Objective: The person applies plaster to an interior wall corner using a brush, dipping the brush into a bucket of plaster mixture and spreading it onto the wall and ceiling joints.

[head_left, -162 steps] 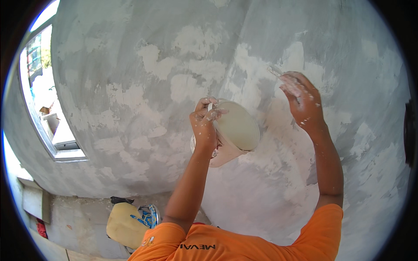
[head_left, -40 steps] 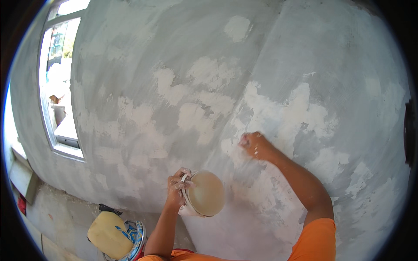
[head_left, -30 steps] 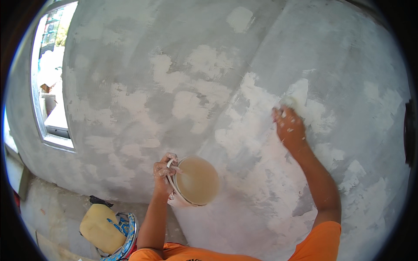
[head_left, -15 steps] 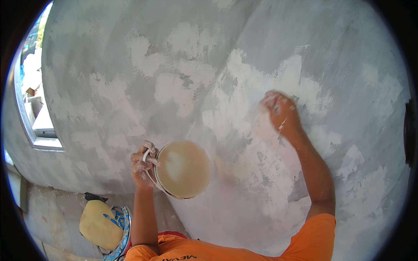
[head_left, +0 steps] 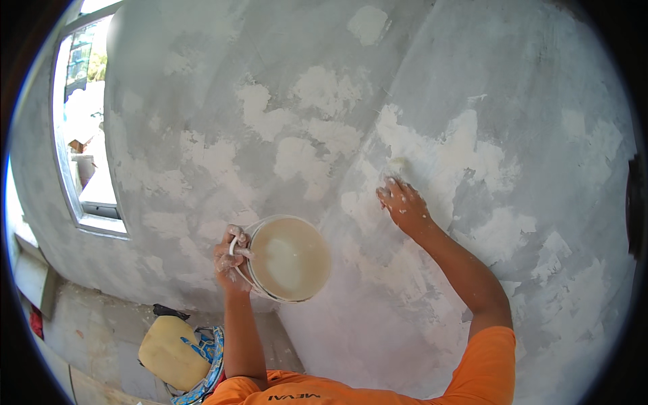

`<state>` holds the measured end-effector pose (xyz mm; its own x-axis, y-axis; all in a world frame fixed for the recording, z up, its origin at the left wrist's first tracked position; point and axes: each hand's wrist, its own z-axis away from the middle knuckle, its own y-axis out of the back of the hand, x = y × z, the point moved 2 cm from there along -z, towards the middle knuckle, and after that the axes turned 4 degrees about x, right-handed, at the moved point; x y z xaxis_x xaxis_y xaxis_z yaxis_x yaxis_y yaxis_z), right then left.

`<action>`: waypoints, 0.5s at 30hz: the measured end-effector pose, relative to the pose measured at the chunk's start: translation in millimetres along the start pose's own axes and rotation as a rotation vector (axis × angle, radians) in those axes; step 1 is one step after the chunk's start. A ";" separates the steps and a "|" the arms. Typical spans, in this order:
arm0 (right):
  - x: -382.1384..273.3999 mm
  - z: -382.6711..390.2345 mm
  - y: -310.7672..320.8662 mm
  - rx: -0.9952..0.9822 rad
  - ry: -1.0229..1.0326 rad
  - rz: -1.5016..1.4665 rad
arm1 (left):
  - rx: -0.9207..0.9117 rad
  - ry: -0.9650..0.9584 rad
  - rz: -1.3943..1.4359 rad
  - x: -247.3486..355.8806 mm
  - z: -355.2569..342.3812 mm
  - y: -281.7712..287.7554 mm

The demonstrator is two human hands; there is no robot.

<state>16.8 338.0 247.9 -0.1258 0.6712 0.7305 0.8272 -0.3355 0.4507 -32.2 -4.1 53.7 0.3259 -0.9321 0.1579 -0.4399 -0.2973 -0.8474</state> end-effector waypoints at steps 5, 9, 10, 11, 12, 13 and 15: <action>4.6 6.5 -56.6 -0.128 -0.073 -0.016 | 0.037 -0.046 -0.060 19.4 3.5 -6.9; -26.9 7.1 -64.5 -0.346 -0.138 -0.265 | 0.073 -0.121 -0.070 36.7 4.5 5.6; -22.5 6.5 -80.3 -0.523 -0.215 -0.409 | 0.070 -0.138 -0.088 42.2 2.2 3.1; -14.8 -5.6 -82.8 -0.471 -0.319 -0.467 | 0.092 -0.128 -0.025 51.2 1.8 5.5; -7.1 -16.9 -84.5 -0.422 -0.422 -0.538 | 0.119 -0.113 0.028 60.0 3.7 10.0; 12.9 -23.8 -91.9 -0.368 -0.512 -0.611 | 0.110 -0.153 -0.008 53.3 6.0 10.0; 38.0 -46.0 -71.7 -0.191 -0.638 -0.563 | 0.061 -0.137 -0.048 79.6 1.0 8.7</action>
<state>-72.5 357.1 266.9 -0.1104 0.9935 -0.0281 0.6208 0.0910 0.7786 -9.2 -80.6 58.4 0.4585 -0.8789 0.1318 -0.3710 -0.3240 -0.8703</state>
